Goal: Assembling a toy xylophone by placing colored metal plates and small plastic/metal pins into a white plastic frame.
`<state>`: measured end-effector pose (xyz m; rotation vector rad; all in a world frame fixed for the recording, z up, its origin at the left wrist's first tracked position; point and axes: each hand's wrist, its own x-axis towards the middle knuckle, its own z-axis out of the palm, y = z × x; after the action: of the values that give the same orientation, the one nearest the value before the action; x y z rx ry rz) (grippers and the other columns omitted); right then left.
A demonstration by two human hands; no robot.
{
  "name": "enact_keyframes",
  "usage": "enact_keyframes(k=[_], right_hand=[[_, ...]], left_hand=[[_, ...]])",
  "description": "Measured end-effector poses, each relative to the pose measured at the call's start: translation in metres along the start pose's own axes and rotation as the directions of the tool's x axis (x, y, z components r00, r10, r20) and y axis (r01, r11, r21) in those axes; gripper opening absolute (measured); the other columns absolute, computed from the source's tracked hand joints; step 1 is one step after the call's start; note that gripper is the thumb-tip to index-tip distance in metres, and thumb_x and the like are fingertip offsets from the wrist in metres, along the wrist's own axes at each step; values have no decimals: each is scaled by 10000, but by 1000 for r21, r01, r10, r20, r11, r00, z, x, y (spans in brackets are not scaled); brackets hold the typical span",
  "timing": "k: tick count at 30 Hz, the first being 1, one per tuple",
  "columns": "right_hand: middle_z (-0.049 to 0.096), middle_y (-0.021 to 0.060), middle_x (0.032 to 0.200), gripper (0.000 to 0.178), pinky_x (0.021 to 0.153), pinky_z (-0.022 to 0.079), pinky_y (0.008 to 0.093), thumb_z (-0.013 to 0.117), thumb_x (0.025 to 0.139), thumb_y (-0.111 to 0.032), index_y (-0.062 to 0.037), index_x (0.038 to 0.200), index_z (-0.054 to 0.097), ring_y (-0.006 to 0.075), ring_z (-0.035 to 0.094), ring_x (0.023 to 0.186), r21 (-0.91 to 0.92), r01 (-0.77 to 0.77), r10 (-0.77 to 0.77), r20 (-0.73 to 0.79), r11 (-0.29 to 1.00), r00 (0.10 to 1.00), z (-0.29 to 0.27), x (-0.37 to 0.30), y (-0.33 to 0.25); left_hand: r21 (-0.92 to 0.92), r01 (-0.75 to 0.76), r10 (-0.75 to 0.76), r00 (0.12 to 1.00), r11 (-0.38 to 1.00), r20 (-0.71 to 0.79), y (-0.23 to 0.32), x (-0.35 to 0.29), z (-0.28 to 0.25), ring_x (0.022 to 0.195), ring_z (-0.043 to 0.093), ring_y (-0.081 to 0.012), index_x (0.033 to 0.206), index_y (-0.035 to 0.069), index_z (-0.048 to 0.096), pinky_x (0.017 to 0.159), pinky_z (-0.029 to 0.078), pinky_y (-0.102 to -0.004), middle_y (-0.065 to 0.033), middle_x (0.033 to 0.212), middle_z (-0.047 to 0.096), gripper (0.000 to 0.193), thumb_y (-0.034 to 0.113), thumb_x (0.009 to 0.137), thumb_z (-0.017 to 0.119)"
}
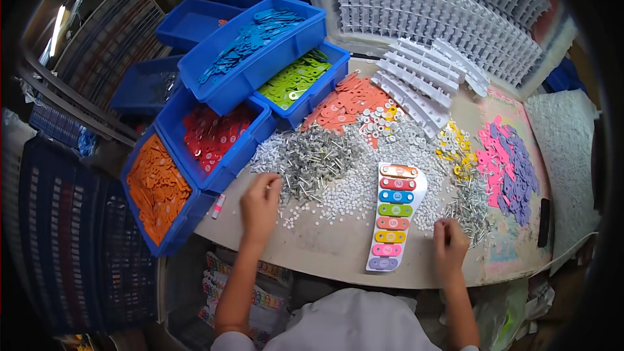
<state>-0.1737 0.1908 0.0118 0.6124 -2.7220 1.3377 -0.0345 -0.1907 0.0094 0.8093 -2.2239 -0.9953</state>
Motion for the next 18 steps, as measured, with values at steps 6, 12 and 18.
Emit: enact_keyframes(k=[6,12,18], right_hand=[[662,108,694,48,518,472,391,756,895,-35,-30,902,709,264,619,537,-115,306,-307,7,945,952,15,-42,9],[669,107,716,71,531,493,380,768,865,-14,-30,896,707,265,635,556,-108,372,-381,-74,922,922,9,-27,10],[676,128,869,70,695,521,385,705,905,6,-9,971,691,290,658,772,-313,18,-126,-329,950,936,-47,1,34]], left_hand=[[181,-80,69,995,980,65,-33,3,-14,825,659,-230,999,-31,727,758,513,-311,-121,932,684,102,46,934,711],[238,-107,102,994,965,32,-51,2,-12,836,642,-213,972,-27,703,753,510,-321,-114,933,660,59,22,949,679],[67,-25,23,999,997,30,-11,-22,6,813,606,-116,1035,-3,650,712,489,-277,-46,920,645,94,88,1042,626]])
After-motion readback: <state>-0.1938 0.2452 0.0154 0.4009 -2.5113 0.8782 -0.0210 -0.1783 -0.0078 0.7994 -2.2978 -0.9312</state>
